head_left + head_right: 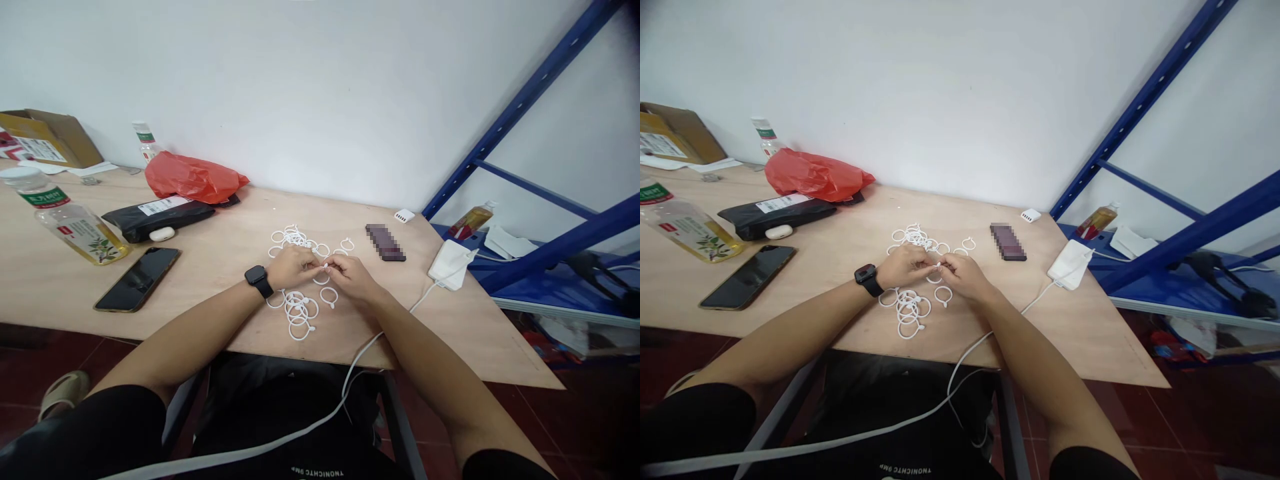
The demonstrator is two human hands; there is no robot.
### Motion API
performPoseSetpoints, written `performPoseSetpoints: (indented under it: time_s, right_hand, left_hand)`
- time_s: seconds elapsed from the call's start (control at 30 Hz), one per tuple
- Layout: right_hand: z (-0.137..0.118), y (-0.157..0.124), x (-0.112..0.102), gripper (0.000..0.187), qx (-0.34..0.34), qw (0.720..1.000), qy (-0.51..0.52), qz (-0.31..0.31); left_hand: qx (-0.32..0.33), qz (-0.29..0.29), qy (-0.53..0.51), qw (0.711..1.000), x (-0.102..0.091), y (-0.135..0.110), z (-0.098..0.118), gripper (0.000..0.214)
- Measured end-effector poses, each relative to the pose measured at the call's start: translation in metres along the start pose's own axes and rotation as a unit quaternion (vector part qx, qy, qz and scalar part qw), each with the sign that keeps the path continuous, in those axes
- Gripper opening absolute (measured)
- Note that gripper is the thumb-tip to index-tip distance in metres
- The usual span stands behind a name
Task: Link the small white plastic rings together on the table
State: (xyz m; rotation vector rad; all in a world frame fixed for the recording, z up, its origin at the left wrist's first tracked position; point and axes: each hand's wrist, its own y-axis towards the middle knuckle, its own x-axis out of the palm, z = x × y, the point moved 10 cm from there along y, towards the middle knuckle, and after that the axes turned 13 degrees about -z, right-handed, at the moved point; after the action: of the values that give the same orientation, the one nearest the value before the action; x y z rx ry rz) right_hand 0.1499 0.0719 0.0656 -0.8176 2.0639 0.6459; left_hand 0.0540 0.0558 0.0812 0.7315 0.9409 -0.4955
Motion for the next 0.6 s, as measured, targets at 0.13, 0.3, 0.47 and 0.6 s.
performPoseSetpoints:
  time_s: [0.13, 0.3, 0.47, 0.6]
  right_hand:
    - [-0.001, 0.000, 0.002, 0.016, -0.008, 1.000, -0.008, -0.008]
    - [-0.002, 0.002, 0.002, 0.015, -0.011, 1.000, -0.019, 0.006]
    - [-0.008, 0.002, 0.002, 0.018, -0.033, 0.999, -0.018, 0.001]
    - [-0.011, 0.002, 0.003, 0.017, -0.035, 0.999, -0.009, -0.013]
  left_hand:
    - [-0.006, 0.001, -0.008, 1.000, 0.001, 0.000, 0.001, 0.029]
    - [0.007, 0.008, -0.008, 1.000, 0.000, 0.000, 0.006, 0.030]
    - [0.035, 0.000, -0.010, 0.999, 0.003, 0.001, 0.015, 0.029]
    - [0.040, -0.016, -0.014, 0.999, 0.006, 0.002, 0.018, 0.028]
